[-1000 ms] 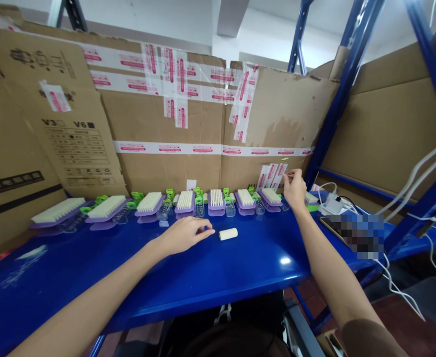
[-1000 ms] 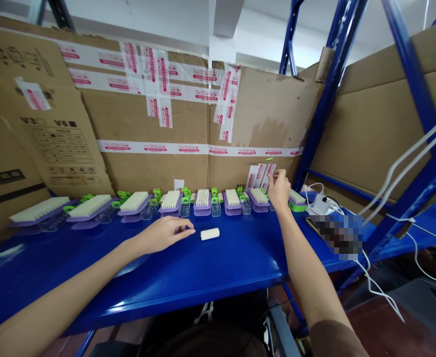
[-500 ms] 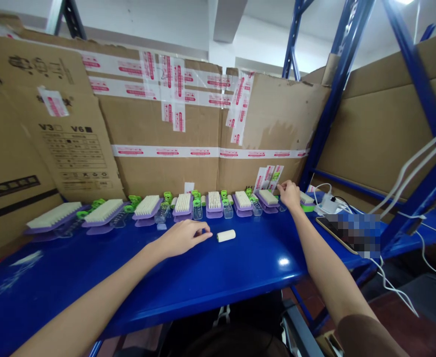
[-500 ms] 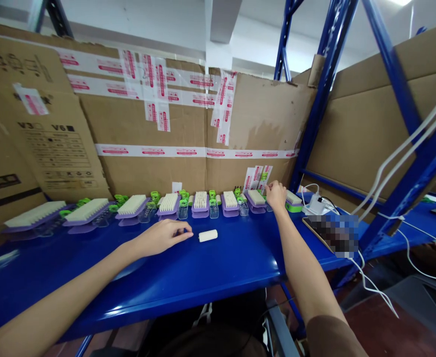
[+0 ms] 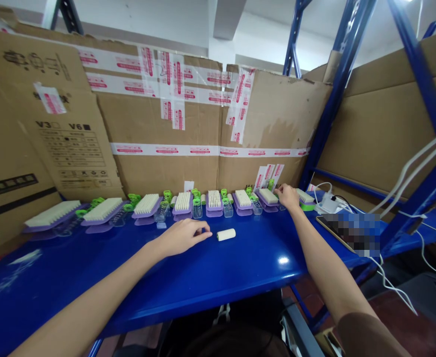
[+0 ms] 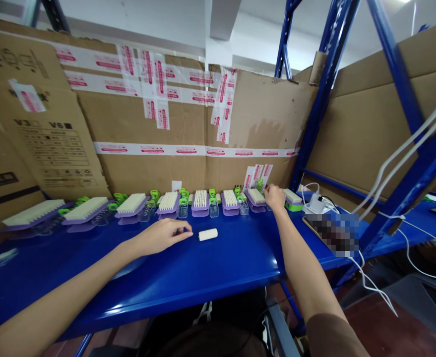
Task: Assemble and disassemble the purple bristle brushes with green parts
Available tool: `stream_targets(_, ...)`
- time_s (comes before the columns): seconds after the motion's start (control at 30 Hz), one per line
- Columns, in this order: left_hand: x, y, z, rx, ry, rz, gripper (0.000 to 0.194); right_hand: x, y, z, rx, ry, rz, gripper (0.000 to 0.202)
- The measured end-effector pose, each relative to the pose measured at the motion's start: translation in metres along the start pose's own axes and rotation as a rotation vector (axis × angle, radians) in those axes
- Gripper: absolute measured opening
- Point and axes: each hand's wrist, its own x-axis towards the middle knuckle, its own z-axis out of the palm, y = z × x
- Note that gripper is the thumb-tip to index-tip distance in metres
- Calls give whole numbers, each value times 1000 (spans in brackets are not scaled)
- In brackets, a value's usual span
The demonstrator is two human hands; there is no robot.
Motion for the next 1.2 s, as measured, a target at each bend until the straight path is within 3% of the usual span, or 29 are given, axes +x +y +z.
stream_targets(0.17, 0, 1, -2, 44, -78, -72, 41, 0, 1, 3, -25, -15, 11, 27)
stream_targets(1.2, 0, 4, -4, 44, -96, -83, 41, 3, 5, 10, 27, -70, 67, 26)
